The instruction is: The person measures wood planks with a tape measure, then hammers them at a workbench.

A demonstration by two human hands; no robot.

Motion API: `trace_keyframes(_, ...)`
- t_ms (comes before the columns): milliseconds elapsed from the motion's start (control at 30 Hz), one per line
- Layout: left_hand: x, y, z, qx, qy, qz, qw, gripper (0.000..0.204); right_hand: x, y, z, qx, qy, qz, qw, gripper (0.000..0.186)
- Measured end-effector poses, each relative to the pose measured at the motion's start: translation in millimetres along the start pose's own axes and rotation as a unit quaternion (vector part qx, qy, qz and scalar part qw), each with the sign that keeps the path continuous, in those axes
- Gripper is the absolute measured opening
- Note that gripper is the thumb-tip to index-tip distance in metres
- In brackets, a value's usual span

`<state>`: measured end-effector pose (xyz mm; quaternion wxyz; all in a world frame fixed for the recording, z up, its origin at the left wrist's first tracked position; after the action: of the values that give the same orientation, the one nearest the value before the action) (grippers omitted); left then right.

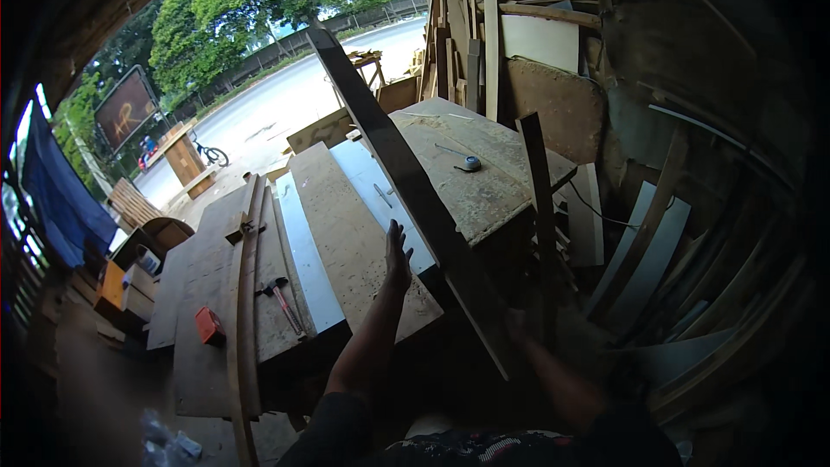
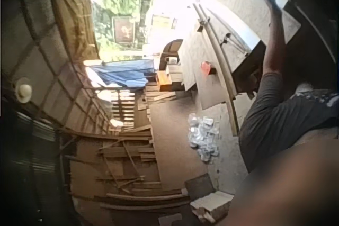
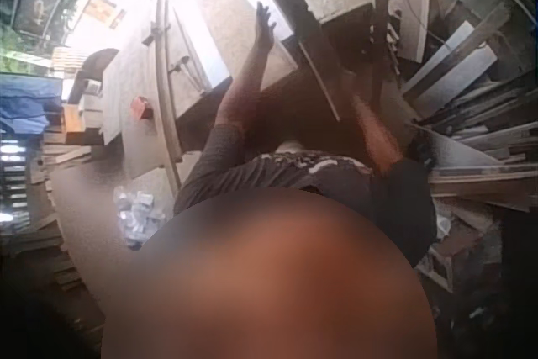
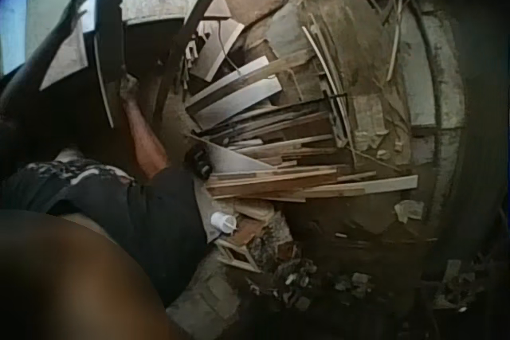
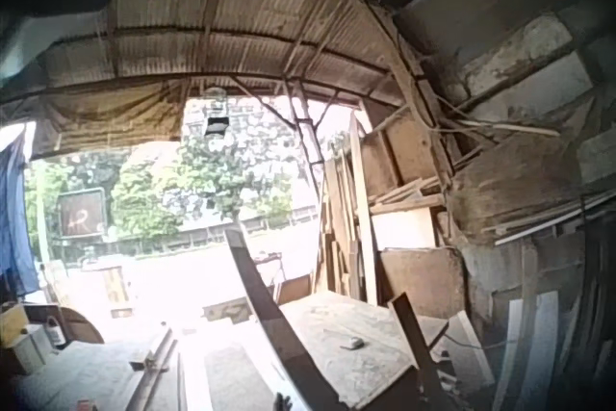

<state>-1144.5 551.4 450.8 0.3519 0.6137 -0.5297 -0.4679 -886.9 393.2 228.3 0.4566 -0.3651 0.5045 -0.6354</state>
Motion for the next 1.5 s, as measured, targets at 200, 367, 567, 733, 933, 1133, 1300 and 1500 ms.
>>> trace_keyframes(200,38.0,108.0,-200.4,0.207,-0.308,-0.033,0.928,0.066,204.2,165.4,113.0,-0.005,-0.015,0.031,0.999,0.044)
trace_keyframes(367,116.1,125.4,-269.9,0.044,-0.348,0.074,0.934,0.056,175.7,48.5,85.8,-0.031,-0.063,0.050,0.996,0.038)
trace_keyframes(567,199.2,107.2,-292.6,-0.114,-0.312,-0.155,0.930,0.081,178.8,-182.2,253.2,0.121,0.221,0.158,0.955,0.034)
trace_keyframes(733,267.4,157.6,-275.0,-0.477,-0.248,-0.304,0.787,0.085,260.6,-359.5,426.5,0.302,0.475,0.320,0.762,0.039)
trace_keyframes(933,278.7,172.6,-224.8,-0.460,-0.293,-0.529,0.650,0.070,300.8,-408.9,484.6,0.646,0.383,0.207,0.626,0.057)
trace_keyframes(1133,251.8,125.8,-208.5,-0.452,-0.416,-0.576,0.540,0.065,329.7,-204.6,511.6,0.515,0.118,-0.165,0.833,0.055)
trace_keyframes(1300,221.8,19.1,-187.6,-0.423,-0.551,-0.473,0.542,0.070,385.6,-42.6,458.2,0.360,0.078,-0.204,0.907,0.048)
trace_keyframes(1500,209.1,-82.8,-146.5,-0.475,-0.614,-0.394,0.493,0.082,419.9,-19.9,367.6,0.346,0.050,-0.210,0.913,0.043)
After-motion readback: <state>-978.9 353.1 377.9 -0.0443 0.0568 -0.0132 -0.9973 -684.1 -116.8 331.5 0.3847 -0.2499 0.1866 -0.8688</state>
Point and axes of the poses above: each hand's wrist, its own x-axis away from the middle knuckle, its own z-axis out of the back of the hand, y = z × x, the point moved 6 cm from there along -x, towards the middle knuckle, and after that the axes turned 8 degrees about -z, right-handed, at the moved point
